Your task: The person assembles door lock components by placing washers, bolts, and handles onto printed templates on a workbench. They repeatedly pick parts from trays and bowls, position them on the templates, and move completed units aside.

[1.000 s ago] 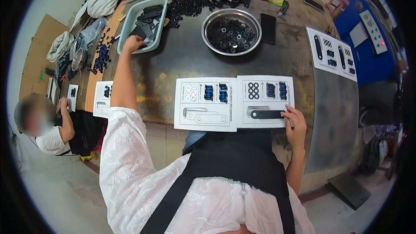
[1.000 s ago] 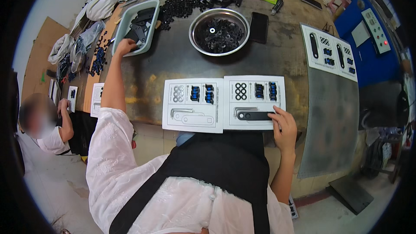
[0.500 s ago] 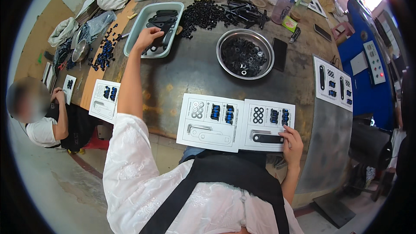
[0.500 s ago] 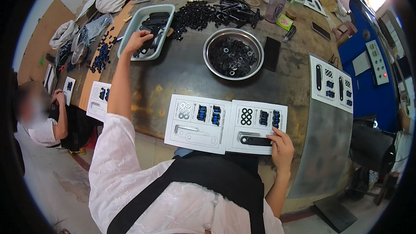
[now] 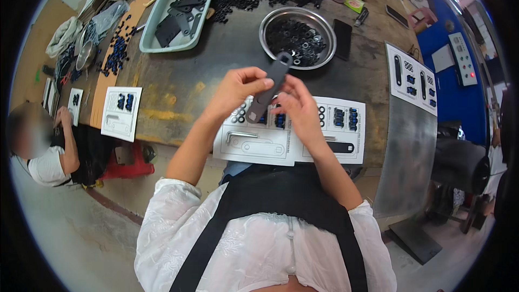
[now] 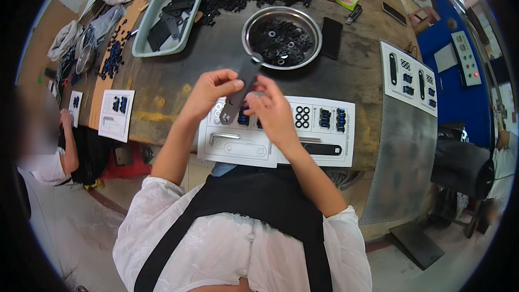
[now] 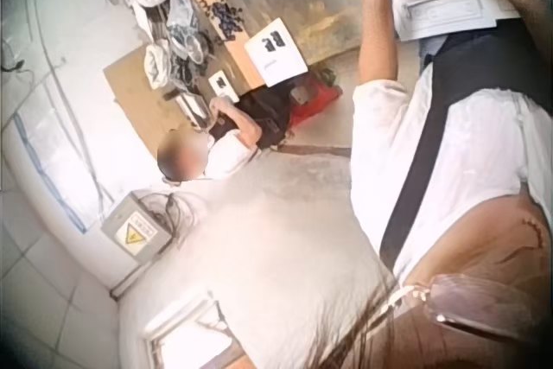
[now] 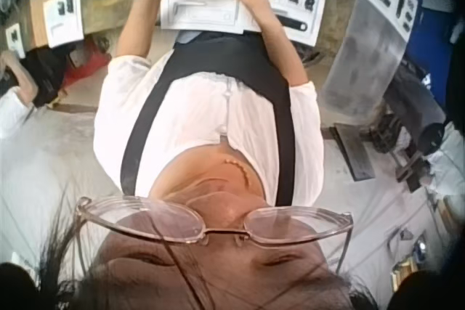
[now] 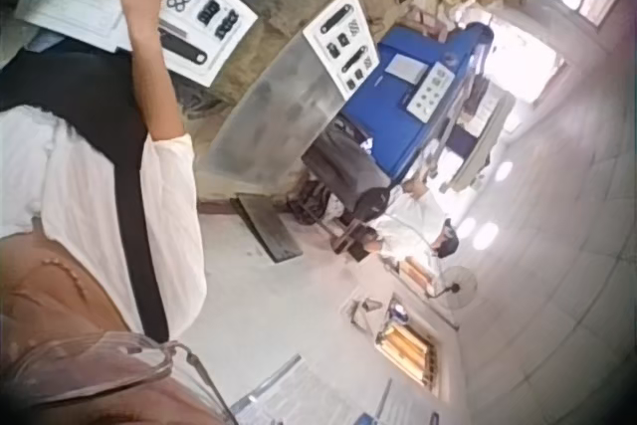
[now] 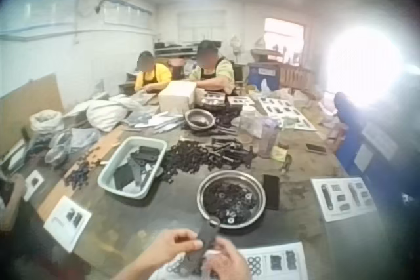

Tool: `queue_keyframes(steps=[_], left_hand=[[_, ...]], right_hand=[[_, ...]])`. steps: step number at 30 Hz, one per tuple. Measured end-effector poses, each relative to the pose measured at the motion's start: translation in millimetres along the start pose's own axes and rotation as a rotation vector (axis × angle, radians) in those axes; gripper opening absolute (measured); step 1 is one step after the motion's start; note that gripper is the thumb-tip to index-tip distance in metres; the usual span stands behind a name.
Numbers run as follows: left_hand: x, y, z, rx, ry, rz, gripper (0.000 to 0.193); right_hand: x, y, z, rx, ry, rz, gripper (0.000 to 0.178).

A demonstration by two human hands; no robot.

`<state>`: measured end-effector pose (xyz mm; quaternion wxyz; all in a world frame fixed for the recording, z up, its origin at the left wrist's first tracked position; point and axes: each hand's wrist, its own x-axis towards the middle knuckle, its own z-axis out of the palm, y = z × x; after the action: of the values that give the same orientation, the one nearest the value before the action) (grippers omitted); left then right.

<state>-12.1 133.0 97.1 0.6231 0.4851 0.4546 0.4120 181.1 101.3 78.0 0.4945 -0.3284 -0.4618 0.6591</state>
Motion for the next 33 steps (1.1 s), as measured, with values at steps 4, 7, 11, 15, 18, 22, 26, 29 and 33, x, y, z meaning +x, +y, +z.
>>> queue_keyframes(steps=[4,7,11,15,18,22,26,29,33], left_hand=[[-40.5,-25.0,13.1,-0.051,-0.050,-0.164,0.017],[-68.8,-62.5,19.2,-0.176,0.003,-0.229,0.016],[-98.2,-89.3,26.9,-0.234,0.027,-0.272,0.016],[-120.2,-86.9,36.8,-0.200,-0.007,-0.233,0.025],[-129.2,-84.8,29.8,-0.061,-0.015,-0.214,0.021],[-137.5,-92.1,27.1,0.066,0.071,-0.199,0.026],[-146.2,-92.4,29.7,-0.006,0.113,-0.250,0.041],[-153.3,-94.7,9.4,0.013,0.256,-0.218,0.028],[-170.2,-90.5,-49.0,0.046,0.596,-0.029,0.016]], right_hand=[[-3.4,12.1,-13.3,-0.116,0.029,0.094,0.040],[-25.7,23.7,-15.7,-0.069,0.015,0.243,0.032],[-48.3,44.2,-19.5,-0.023,0.014,0.350,0.030],[-54.2,43.6,-10.7,0.008,0.044,0.369,0.029],[-58.6,46.5,-11.1,-0.014,-0.020,0.310,0.029],[-65.1,49.3,-7.6,0.018,0.028,0.352,0.030],[-71.2,52.5,-12.3,0.092,0.084,0.351,0.029],[-70.7,54.7,-20.4,0.217,0.099,0.261,0.021],[-70.0,55.9,-11.4,-0.050,-0.311,0.082,0.020]])
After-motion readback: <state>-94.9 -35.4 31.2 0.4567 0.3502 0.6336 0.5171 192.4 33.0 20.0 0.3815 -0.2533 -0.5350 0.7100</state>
